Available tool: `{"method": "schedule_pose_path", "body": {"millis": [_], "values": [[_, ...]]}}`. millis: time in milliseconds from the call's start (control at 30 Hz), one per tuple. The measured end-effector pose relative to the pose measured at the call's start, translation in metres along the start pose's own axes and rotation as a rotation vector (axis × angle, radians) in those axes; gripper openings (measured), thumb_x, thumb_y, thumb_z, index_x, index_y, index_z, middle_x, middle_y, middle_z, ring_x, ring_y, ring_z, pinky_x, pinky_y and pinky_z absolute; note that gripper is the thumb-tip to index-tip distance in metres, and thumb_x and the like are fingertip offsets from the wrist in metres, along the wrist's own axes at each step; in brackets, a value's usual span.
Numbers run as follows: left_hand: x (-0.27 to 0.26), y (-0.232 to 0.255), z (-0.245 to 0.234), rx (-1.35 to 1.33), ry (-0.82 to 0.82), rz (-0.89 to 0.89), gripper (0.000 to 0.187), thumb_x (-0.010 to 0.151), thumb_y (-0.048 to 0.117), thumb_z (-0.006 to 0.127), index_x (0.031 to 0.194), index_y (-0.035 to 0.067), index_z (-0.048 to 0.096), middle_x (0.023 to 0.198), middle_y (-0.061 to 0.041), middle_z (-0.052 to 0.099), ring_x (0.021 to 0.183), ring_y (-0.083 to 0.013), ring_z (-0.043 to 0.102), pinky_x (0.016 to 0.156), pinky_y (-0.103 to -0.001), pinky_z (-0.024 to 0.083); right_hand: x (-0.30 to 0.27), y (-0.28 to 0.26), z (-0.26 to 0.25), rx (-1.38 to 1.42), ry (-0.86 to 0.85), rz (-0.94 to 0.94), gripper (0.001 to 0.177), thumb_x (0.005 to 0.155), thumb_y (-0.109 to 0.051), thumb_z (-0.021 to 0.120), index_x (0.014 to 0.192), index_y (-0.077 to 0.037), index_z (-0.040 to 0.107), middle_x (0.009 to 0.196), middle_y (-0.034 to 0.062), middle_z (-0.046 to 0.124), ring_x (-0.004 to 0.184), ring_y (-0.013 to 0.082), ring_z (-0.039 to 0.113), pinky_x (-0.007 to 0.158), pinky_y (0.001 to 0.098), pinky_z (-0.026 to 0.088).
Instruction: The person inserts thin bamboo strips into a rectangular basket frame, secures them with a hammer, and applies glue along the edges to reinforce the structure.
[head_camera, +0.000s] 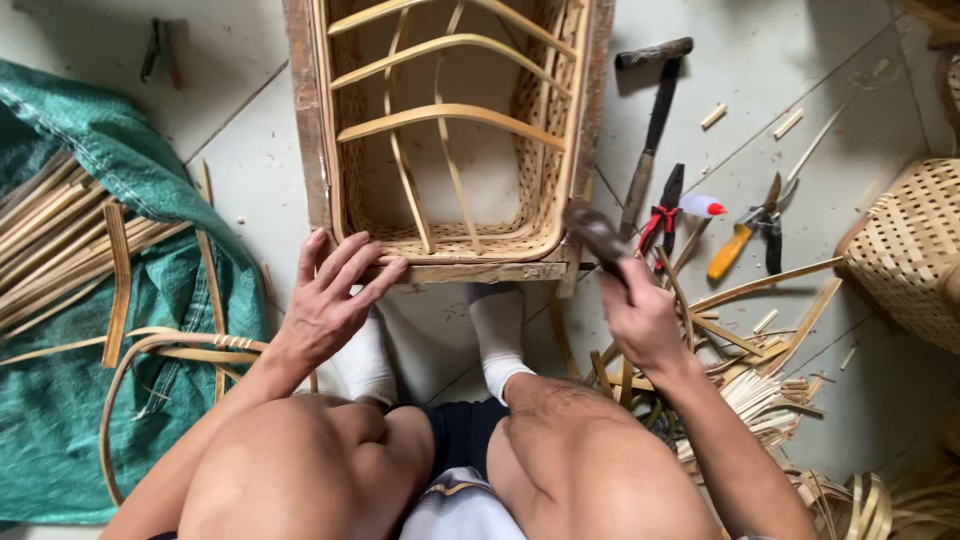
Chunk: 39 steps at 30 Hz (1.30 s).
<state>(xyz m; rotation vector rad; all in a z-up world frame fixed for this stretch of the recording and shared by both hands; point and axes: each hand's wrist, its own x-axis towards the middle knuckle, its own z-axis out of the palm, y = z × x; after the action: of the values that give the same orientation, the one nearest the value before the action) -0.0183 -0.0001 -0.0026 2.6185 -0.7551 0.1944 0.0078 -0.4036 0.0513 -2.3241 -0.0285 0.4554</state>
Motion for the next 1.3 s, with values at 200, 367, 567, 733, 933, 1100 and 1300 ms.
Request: {"method": "schedule_pose_path", "body": {"millis": [200, 367, 567, 733, 933, 1100, 1300], "values": [[0.013, 0.004, -0.019, -0.281, 0.067, -0.097, 0.044, 0.09, 0.011, 0.074, 0.133, 0.01, 0.063, 0.125, -0.014, 0.065, 0.124, -0.0345, 0.06, 0.116, -0.055, 0.037, 0.032, -0.015, -0.01, 0.029, -0.006, 0.067, 0.033, 0.106, -0.028, 0.053, 0.129, -0.005, 0.059, 0.06, 0.0067, 0.06, 0.052, 0.0157, 0.061, 0.049, 0.0347, 0.05], [0.038, -0.039, -0.024, -0.653, 0.215, -0.836, 0.043, 0.1, 0.011, 0.072, 0.14, 0.003, 0.06, 0.133, -0.013, 0.068, 0.12, -0.0239, 0.066, 0.104, -0.036, 0.053, 0.089, -0.021, -0.021, 0.052, 0.031, 0.044, 0.038, 0.108, -0.031, 0.048, 0.133, -0.005, 0.059, 0.061, 0.0048, 0.06, 0.051, 0.0128, 0.059, 0.047, 0.0331, 0.048], [0.07, -0.07, -0.014, -1.267, 0.174, -1.085, 0.056, 0.088, 0.008, 0.076, 0.141, -0.001, 0.061, 0.122, -0.012, 0.073, 0.105, -0.0131, 0.068, 0.093, -0.027, 0.057, 0.185, -0.022, -0.034, 0.168, 0.031, 0.031, 0.043, 0.111, -0.041, 0.042, 0.126, -0.004, 0.058, 0.059, 0.0038, 0.057, 0.042, 0.0122, 0.055, 0.036, 0.0322, 0.047], [0.081, -0.075, -0.013, -1.26, 0.181, -1.154, 0.053, 0.086, 0.008, 0.078, 0.136, -0.002, 0.065, 0.116, -0.011, 0.075, 0.1, -0.013, 0.071, 0.089, -0.027, 0.059, 0.235, -0.045, -0.052, 0.092, 0.126, -0.056, 0.046, 0.111, -0.044, 0.05, 0.117, 0.0, 0.062, 0.059, 0.0041, 0.058, 0.046, 0.0117, 0.055, 0.041, 0.0284, 0.041], [0.09, -0.084, -0.014, -1.214, 0.14, -1.175, 0.05, 0.085, 0.01, 0.079, 0.132, -0.002, 0.068, 0.114, -0.011, 0.076, 0.099, -0.0131, 0.072, 0.087, -0.026, 0.058, 0.276, -0.068, -0.06, 0.195, 0.048, -0.052, 0.043, 0.111, -0.043, 0.049, 0.116, -0.003, 0.062, 0.056, 0.0028, 0.055, 0.042, 0.0111, 0.051, 0.037, 0.0293, 0.039], [0.088, -0.086, -0.012, -1.161, 0.12, -1.207, 0.051, 0.084, 0.011, 0.082, 0.131, -0.003, 0.067, 0.112, -0.013, 0.078, 0.096, -0.0141, 0.072, 0.088, -0.027, 0.058, 0.303, -0.079, -0.06, 0.179, -0.012, -0.043, 0.043, 0.111, -0.043, 0.047, 0.116, -0.003, 0.063, 0.059, 0.0008, 0.057, 0.04, 0.0101, 0.05, 0.034, 0.03, 0.041], [0.087, -0.089, -0.009, -1.216, 0.143, -1.178, 0.054, 0.082, 0.015, 0.082, 0.131, -0.004, 0.068, 0.111, -0.015, 0.078, 0.095, -0.0138, 0.072, 0.086, -0.027, 0.059, 0.308, -0.104, -0.052, 0.117, -0.018, -0.083, 0.037, 0.11, -0.038, 0.05, 0.117, -0.005, 0.065, 0.058, 0.0015, 0.054, 0.043, 0.0096, 0.05, 0.039, 0.0301, 0.038]]}}
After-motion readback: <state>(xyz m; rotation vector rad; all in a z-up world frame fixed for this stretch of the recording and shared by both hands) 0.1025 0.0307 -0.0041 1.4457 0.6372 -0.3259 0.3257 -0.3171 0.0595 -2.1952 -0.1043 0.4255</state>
